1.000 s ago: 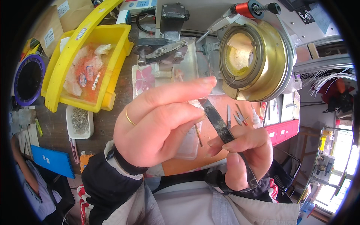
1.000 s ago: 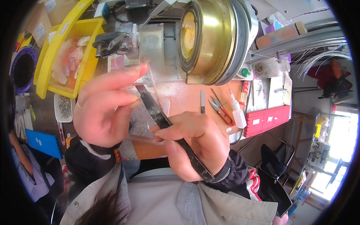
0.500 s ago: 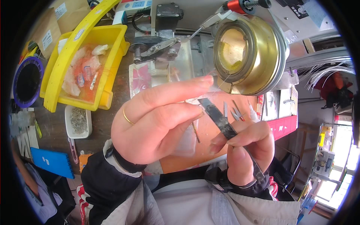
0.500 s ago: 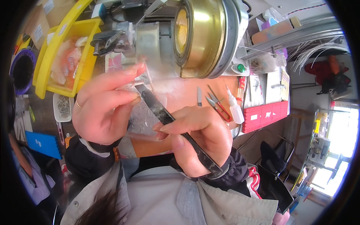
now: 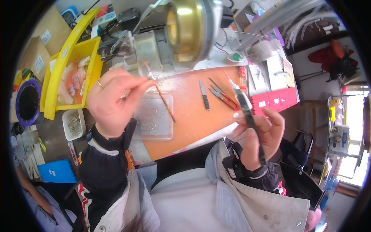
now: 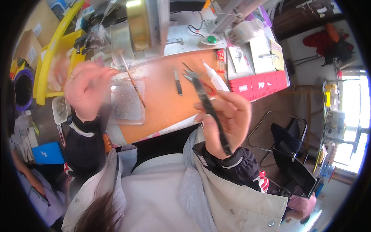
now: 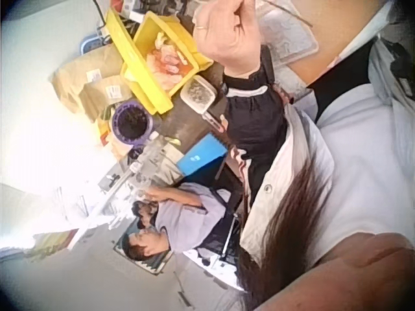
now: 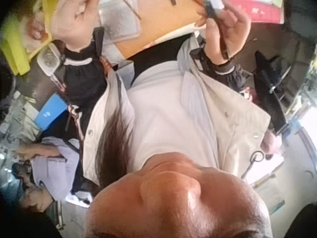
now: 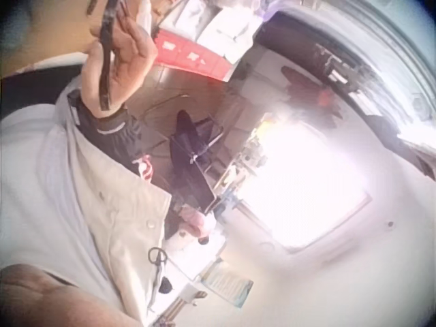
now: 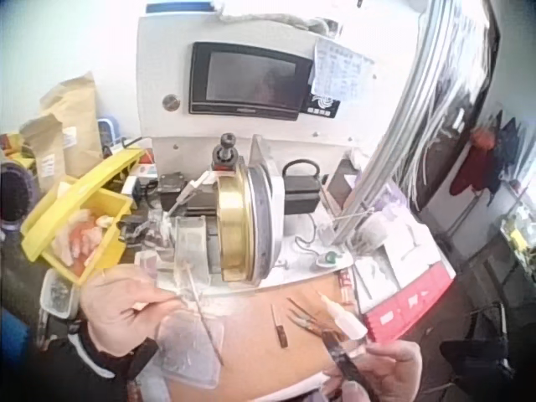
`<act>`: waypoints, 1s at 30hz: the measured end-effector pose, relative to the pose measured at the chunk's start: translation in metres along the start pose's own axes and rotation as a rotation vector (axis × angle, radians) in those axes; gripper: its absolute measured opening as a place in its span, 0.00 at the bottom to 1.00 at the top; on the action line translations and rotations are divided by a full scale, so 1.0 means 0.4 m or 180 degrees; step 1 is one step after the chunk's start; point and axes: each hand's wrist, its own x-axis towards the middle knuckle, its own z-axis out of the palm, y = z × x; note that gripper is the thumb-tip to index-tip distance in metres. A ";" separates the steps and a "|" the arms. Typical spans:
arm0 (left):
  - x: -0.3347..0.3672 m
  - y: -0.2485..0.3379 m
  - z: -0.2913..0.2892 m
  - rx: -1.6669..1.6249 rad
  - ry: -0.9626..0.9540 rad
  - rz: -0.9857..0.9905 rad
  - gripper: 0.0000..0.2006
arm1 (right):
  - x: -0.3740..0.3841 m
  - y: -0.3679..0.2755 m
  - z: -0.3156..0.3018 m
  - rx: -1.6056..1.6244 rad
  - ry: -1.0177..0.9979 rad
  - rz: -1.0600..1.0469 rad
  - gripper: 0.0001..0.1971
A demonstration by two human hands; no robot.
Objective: Assembling small metal components using wire, glue, and tape at a workbench.
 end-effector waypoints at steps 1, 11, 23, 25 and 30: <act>-0.008 -0.002 -0.003 -0.0005 -0.0026 0.0055 0.07 | -0.010 -0.002 -0.004 -0.0169 -0.0116 -0.0024 0.23; -0.019 0.233 -0.056 -0.2679 -0.1818 -0.2666 0.13 | 0.023 -0.020 0.010 -0.1202 -0.0950 -0.1745 0.21; -0.114 0.231 0.002 -0.3943 0.0305 -0.4036 0.09 | 0.010 0.081 0.073 -0.2184 -0.0911 -0.1805 0.12; -0.115 0.220 -0.015 -0.3586 0.0519 -0.3797 0.09 | 0.062 0.120 0.054 -0.2460 -0.0842 -0.0619 0.11; -0.093 0.245 -0.037 -0.3182 -0.0180 -0.3454 0.09 | 0.119 0.159 0.047 -0.3467 -0.1402 0.0241 0.11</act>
